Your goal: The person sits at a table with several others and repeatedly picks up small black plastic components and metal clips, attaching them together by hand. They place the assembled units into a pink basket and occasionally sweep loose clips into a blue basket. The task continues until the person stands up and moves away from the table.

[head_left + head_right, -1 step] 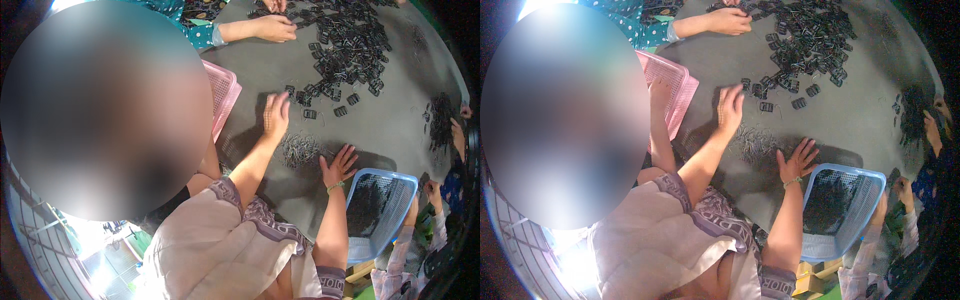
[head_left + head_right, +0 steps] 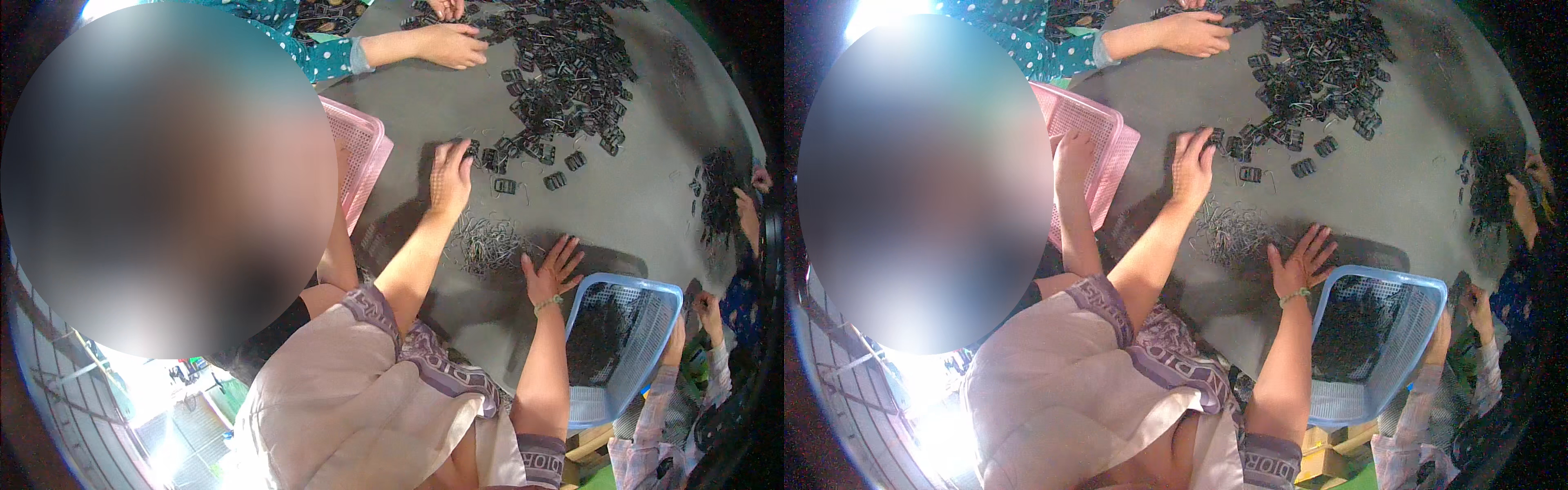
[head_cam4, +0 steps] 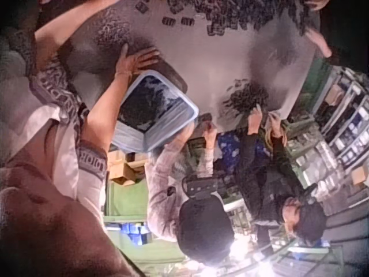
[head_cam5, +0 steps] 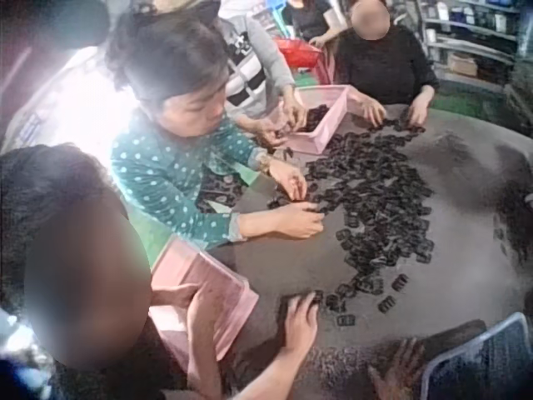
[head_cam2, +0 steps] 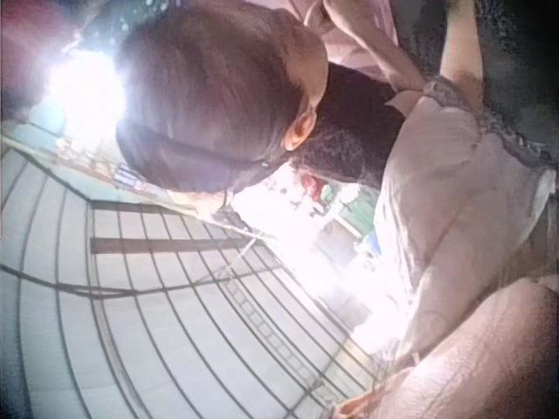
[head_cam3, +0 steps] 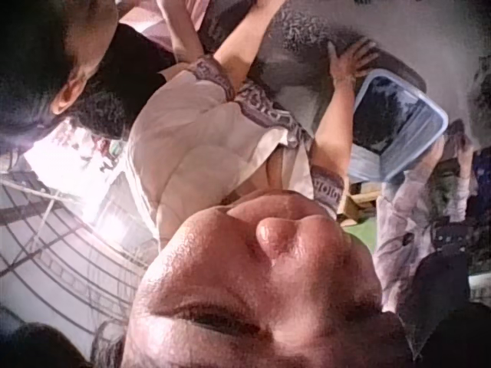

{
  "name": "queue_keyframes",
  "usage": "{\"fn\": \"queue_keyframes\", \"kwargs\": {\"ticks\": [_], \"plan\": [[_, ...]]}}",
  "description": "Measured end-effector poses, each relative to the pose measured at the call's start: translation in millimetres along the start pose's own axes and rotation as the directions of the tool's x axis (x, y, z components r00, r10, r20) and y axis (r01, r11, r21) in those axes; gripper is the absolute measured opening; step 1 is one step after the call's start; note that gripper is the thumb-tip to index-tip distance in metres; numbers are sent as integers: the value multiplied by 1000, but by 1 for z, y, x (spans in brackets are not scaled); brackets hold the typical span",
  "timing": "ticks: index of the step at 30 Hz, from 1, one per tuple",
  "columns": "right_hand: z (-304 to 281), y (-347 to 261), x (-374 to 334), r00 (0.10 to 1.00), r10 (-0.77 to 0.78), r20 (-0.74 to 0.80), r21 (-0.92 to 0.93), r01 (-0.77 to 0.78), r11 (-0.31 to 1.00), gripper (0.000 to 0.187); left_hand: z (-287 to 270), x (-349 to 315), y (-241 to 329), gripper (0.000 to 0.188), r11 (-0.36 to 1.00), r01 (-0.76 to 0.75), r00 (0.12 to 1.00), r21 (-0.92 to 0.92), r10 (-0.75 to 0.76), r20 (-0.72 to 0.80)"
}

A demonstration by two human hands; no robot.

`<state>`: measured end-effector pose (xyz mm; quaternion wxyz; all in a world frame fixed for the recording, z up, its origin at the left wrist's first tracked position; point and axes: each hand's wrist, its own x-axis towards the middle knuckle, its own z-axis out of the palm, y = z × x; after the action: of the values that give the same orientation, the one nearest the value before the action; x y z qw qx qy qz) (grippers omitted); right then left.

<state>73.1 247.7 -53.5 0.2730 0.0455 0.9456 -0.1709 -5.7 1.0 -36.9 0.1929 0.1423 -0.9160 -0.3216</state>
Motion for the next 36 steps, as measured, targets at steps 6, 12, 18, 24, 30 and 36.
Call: {"fn": "queue_keyframes", "kwargs": {"ticks": [6, 12, 18, 24, 30, 36], "plan": [[-8, 1, -1, 998, 26, 50, 11, -27, 1000, 104, -8, 13, 8, 27, 987, 154, 896, 47, -160, 415], [-7, 0, -2, 997, 26, 70, 31, -28, 999, 104, -29, -1, 24, 22, 836, 442, 794, -324, -197, 575], [-11, -2, 5, 997, 29, 66, 85, -35, 996, 106, -13, 1, 24, 25, 757, 500, 804, -420, -227, 549], [-15, -6, -2, 994, 51, 100, 82, -59, 995, 106, -8, 8, 34, 31, 848, 433, 746, -305, -146, 650], [-6, -2, 0, 999, 15, 53, 90, -20, 996, 105, -5, 4, 59, 37, 773, 529, 625, -349, -78, 777], [-15, -6, 0, 995, 39, 92, 109, -49, 993, 104, -18, 20, 89, 34, 999, -30, 636, -43, 52, 770]]}}
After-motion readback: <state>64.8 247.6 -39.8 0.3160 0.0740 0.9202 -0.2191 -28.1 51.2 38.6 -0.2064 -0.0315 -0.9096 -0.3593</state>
